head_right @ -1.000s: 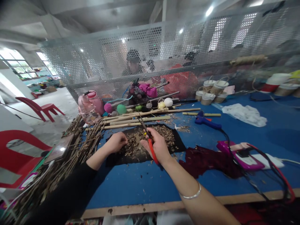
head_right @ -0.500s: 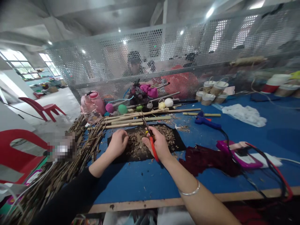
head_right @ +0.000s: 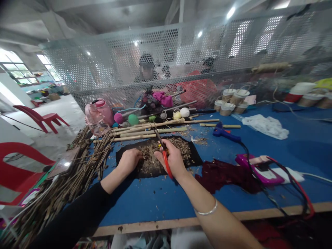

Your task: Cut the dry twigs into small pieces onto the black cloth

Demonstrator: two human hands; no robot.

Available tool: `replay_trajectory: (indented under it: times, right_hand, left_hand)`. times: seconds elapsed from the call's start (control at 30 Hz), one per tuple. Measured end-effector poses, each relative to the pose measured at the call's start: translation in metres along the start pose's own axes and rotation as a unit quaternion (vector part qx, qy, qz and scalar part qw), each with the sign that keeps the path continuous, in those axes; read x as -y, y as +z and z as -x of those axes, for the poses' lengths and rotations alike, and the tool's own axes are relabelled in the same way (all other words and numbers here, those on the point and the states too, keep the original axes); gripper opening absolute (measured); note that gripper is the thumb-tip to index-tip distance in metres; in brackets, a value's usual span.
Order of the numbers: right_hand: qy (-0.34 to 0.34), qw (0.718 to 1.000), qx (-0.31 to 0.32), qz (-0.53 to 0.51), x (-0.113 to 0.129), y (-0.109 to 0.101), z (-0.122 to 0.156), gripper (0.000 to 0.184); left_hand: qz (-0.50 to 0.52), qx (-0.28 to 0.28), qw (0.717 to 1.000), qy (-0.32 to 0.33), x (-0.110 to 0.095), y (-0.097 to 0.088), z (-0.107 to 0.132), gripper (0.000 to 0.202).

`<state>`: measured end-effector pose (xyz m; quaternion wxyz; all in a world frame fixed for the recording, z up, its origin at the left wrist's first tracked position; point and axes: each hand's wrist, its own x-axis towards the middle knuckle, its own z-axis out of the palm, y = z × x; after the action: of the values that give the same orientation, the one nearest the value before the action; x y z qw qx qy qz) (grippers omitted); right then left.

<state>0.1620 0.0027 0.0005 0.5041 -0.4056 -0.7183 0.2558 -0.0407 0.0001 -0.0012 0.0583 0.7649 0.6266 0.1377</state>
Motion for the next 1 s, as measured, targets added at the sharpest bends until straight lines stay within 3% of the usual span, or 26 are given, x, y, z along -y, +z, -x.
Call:
replay_trajectory:
  times: [0.17, 0.3, 0.4, 0.5, 0.57, 0.63, 0.73, 1.0]
  right_hand:
    - [-0.006, 1.0, -0.009, -0.001, 0.003, 0.001, -0.001, 0.042]
    - [-0.011, 1.0, -0.004, -0.009, 0.005, 0.001, 0.0, 0.043]
    - [-0.01, 1.0, -0.001, -0.015, 0.006, 0.0, 0.001, 0.044]
    - [-0.008, 1.0, 0.001, -0.013, 0.005, 0.001, 0.001, 0.043]
    - [-0.007, 1.0, 0.006, -0.013, 0.004, 0.002, 0.001, 0.044]
    - [-0.008, 1.0, 0.007, -0.013, 0.003, 0.003, 0.002, 0.046]
    - [-0.012, 1.0, 0.006, -0.007, 0.002, 0.003, 0.002, 0.047]
    - [-0.005, 1.0, 0.009, 0.001, 0.003, 0.0, 0.001, 0.043]
  left_hand:
    - [0.065, -0.023, 0.997, -0.015, 0.005, -0.012, -0.004, 0.017]
    - [0.167, -0.049, 0.984, -0.03, 0.017, -0.037, 0.002, 0.027]
    - [0.149, -0.077, 0.985, -0.043, 0.034, -0.05, 0.015, 0.033]
    - [0.082, 0.04, 0.994, -0.06, 0.05, -0.046, 0.031, 0.043]
    - [0.043, 0.075, 0.994, -0.063, 0.056, -0.036, 0.039, 0.034]
    - [0.027, 0.071, 0.995, -0.061, 0.059, -0.028, 0.042, 0.024]
    - [0.039, 0.056, 0.996, -0.065, 0.06, -0.023, 0.041, 0.025]
    - [-0.016, 0.067, 0.995, -0.071, 0.065, -0.033, 0.037, 0.022]
